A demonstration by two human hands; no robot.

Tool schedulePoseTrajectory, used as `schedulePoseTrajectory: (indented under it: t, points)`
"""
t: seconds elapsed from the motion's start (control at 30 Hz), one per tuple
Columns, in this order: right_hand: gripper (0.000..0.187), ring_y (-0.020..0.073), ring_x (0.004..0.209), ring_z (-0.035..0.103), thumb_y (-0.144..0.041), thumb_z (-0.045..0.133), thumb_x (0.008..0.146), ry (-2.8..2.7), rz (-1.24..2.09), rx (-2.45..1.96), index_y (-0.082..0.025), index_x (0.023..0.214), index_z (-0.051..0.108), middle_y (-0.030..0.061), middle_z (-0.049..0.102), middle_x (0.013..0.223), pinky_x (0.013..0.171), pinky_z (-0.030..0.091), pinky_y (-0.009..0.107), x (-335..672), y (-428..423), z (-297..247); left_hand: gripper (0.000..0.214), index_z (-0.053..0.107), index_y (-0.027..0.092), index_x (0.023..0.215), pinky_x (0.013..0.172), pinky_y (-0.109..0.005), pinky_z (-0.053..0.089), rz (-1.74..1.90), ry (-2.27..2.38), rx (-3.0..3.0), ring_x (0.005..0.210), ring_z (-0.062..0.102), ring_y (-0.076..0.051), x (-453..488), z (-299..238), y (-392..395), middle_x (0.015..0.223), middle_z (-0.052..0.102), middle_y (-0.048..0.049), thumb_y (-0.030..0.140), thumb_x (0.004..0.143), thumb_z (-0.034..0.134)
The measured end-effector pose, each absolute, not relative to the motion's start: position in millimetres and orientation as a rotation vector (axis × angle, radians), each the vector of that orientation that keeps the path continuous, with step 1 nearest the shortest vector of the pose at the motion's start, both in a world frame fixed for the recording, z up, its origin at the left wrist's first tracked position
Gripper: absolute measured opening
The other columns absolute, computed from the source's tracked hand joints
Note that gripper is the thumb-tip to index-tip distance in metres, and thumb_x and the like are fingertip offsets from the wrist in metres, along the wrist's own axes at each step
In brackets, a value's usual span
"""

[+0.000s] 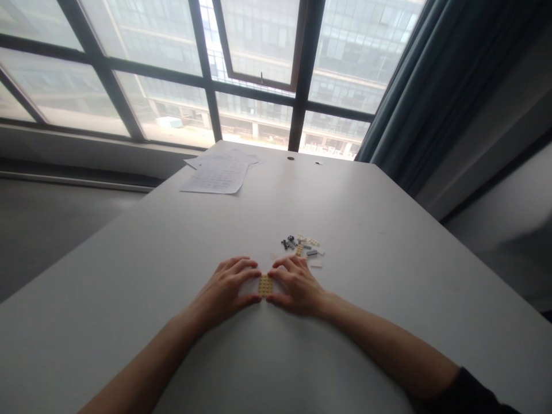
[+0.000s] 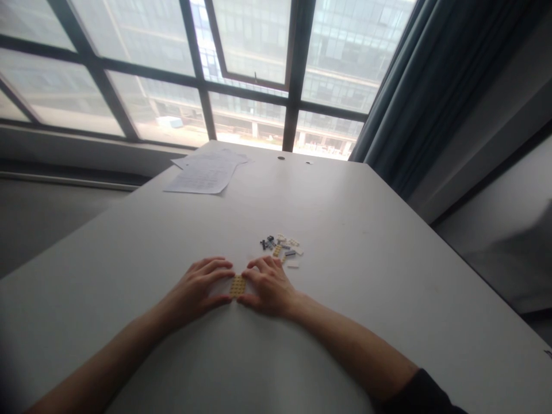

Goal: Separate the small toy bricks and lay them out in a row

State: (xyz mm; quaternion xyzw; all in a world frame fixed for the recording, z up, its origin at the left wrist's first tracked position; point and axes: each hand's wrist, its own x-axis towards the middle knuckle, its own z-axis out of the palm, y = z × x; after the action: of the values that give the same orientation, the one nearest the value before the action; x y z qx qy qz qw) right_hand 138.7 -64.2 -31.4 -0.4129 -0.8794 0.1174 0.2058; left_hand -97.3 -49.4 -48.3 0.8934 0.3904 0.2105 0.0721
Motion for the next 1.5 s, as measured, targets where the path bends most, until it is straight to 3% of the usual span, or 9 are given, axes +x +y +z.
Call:
schedulePoseTrajectory:
  t: [0.33,0.5,0.63,0.9,1.27,1.4,1.5]
  points:
    - [0.055,0.0268,0.116,0.045,-0.053,0.066,0.078,-2.339,0.278,-1.177,-0.022,0.122,0.056,0.0100,0.057,0.121,0.101,0.031,0.043,148.8,-58.0,-35.1,0.049,0.061,0.026,0.116,0.100,-0.044,0.037,0.654,1.173,2.670,0.119,0.048,-0.028,-98.5,-49.4,-47.7,0.121,0.061,-0.0081,0.053,0.076,0.065]
    - [0.028,0.0245,0.112,0.049,-0.028,0.063,0.084,-2.113,0.188,-1.409,-0.023,0.111,0.062,0.0082,0.060,0.116,0.097,0.035,0.042,185.4,-28.8,-24.8,0.051,0.059,0.026,0.119,0.100,-0.043,0.037,0.632,1.177,2.668,0.119,0.048,-0.028,-98.3,-47.9,-48.1,0.123,0.060,-0.0083,0.053,0.076,0.065]
    - [0.014,0.0227,0.104,0.052,-0.019,0.061,0.084,-2.090,0.223,-1.559,-0.021,0.096,0.068,0.0061,0.064,0.104,0.094,0.037,0.040,211.3,-7.9,-23.0,0.051,0.058,0.026,0.120,0.100,-0.043,0.037,0.611,1.178,2.673,0.120,0.047,-0.029,-98.4,-47.4,-48.1,0.123,0.059,-0.0082,0.054,0.078,0.062]
    - [0.031,0.0237,0.105,0.052,-0.038,0.072,0.076,-2.156,0.230,-1.561,-0.021,0.102,0.068,0.0068,0.064,0.107,0.093,0.037,0.040,199.4,-8.6,-31.2,0.050,0.056,0.027,0.121,0.101,-0.043,0.035,0.573,1.186,2.682,0.122,0.045,-0.028,-98.9,-46.0,-49.0,0.126,0.058,-0.0074,0.055,0.080,0.059]
    - [0.025,0.0240,0.105,0.052,-0.023,0.071,0.073,-2.103,0.216,-1.482,-0.022,0.098,0.067,0.0054,0.065,0.106,0.093,0.036,0.040,194.5,-11.4,-35.4,0.050,0.057,0.026,0.119,0.101,-0.043,0.035,0.571,1.193,2.682,0.122,0.046,-0.028,-98.3,-45.9,-49.2,0.125,0.058,-0.0074,0.056,0.080,0.060]
    - [0.028,0.0221,0.101,0.055,-0.017,0.072,0.069,-1.936,0.454,-1.351,-0.022,0.096,0.067,0.0041,0.068,0.101,0.092,0.038,0.038,194.6,-19.7,-32.0,0.049,0.057,0.026,0.119,0.101,-0.042,0.035,0.579,1.192,2.689,0.121,0.046,-0.028,-98.6,-46.5,-48.7,0.125,0.058,-0.0075,0.055,0.079,0.061]
    - [0.028,0.0183,0.087,0.060,-0.023,0.075,0.067,-1.622,0.969,-1.221,-0.021,0.093,0.067,0.0031,0.069,0.095,0.081,0.043,0.033,191.6,-28.7,-28.7,0.049,0.058,0.027,0.119,0.101,-0.042,0.036,0.586,1.188,2.683,0.121,0.046,-0.028,-98.4,-46.6,-48.6,0.125,0.058,-0.0074,0.055,0.079,0.061]
